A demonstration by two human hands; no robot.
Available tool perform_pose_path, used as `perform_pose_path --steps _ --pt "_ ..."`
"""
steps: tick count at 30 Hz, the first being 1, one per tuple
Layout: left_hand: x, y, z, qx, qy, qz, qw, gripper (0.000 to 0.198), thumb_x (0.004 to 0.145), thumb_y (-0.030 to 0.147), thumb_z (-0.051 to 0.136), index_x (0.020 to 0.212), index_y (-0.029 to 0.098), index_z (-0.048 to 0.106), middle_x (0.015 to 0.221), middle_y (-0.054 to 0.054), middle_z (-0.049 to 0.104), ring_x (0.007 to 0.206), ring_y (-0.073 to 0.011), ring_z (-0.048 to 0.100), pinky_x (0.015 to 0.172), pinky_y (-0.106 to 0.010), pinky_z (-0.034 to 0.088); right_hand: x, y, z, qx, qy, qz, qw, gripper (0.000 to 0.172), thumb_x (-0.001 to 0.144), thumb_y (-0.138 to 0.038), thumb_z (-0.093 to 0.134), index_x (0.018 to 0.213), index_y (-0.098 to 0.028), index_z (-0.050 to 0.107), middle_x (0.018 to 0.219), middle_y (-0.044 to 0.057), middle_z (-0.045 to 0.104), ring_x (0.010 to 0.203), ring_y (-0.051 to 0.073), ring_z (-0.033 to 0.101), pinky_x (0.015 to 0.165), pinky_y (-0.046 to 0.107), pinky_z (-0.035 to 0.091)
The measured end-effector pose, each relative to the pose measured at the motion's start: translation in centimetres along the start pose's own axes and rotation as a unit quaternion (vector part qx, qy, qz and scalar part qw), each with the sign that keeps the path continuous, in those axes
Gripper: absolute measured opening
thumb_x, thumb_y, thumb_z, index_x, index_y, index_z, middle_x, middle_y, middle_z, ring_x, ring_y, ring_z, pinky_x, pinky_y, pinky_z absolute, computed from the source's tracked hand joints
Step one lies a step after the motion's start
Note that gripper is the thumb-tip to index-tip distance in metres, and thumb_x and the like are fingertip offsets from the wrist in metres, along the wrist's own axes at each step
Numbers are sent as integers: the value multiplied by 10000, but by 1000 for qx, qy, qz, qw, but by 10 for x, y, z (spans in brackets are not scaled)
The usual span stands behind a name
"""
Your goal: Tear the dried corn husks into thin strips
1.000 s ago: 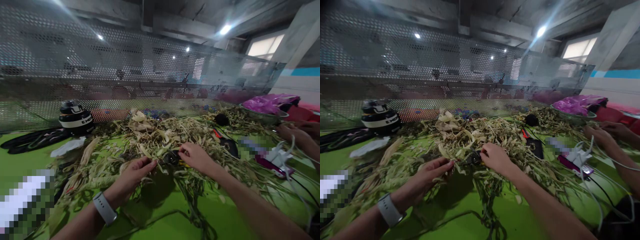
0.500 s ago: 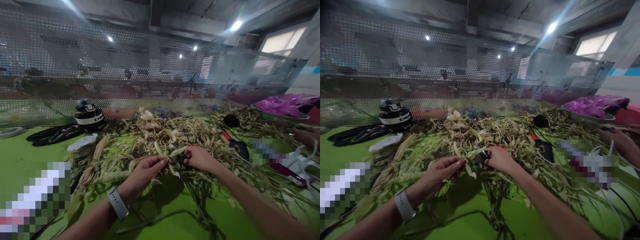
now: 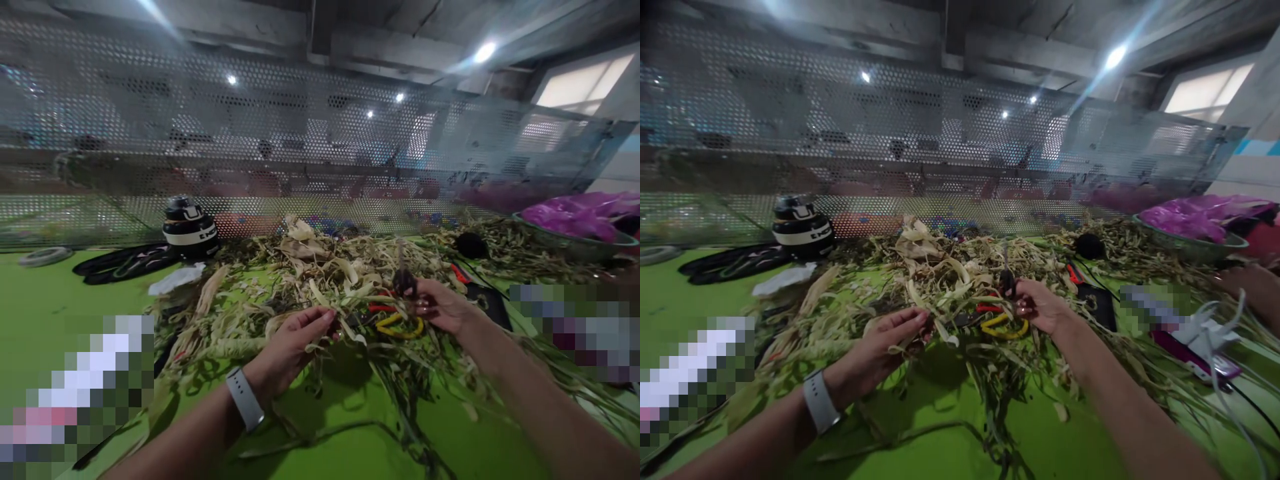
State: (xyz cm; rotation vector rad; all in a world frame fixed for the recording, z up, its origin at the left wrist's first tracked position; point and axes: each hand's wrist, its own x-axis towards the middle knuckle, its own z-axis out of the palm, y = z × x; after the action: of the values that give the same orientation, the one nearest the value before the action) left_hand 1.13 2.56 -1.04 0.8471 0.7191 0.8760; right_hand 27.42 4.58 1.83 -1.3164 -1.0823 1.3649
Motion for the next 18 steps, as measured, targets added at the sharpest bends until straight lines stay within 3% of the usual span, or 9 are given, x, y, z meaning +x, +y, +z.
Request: perform_pose_path --steps 3,7,10,13,15,18 --pt "1 0 1 -7 13 15 1000 206 631 262 757 763 141 654 691 4 628 625 -78 567 573 -158 434 -1 -1 1 45 1 -30 999 123 518 -200 607 629 -157 572 449 -87 345 379 28 197 342 156 170" --pt "2 1 2 12 22 5 1000 220 649 305 738 758 137 648 682 5 622 575 -60 541 515 -141 410 -8 -7 5 159 -26 -84 983 106 575 -194 649 667 -172 600 560 -43 480 397 31 242 359 175 243" --pt "3 0 1 34 25 0 999 230 667 339 717 711 129 634 630 8 598 532 -58 515 489 -148 395 -14 -16 2 179 -6 -147 973 128 618 -246 695 695 -202 604 692 -26 558 417 34 277 381 187 289" --pt "5 -1 0 35 44 18 998 242 653 343 725 704 125 632 610 12 587 527 -65 508 507 -165 406 -22 -19 0 65 -5 -166 984 191 611 -296 731 723 -193 615 688 -13 568 417 45 319 368 204 289" --pt "6 -1 -1 25 56 30 998 254 635 339 738 726 125 634 615 17 590 529 -64 512 515 -167 409 -27 -16 5 -63 -66 -119 989 242 610 -301 740 766 -172 607 692 2 584 438 62 392 365 200 299" --pt "6 1 0 1 86 47 995 273 605 319 762 755 132 631 653 16 611 569 -69 547 554 -168 429 -35 -4 21 -206 -164 -82 961 275 648 -301 721 831 -170 563 702 -1 588 559 101 498 440 196 362"
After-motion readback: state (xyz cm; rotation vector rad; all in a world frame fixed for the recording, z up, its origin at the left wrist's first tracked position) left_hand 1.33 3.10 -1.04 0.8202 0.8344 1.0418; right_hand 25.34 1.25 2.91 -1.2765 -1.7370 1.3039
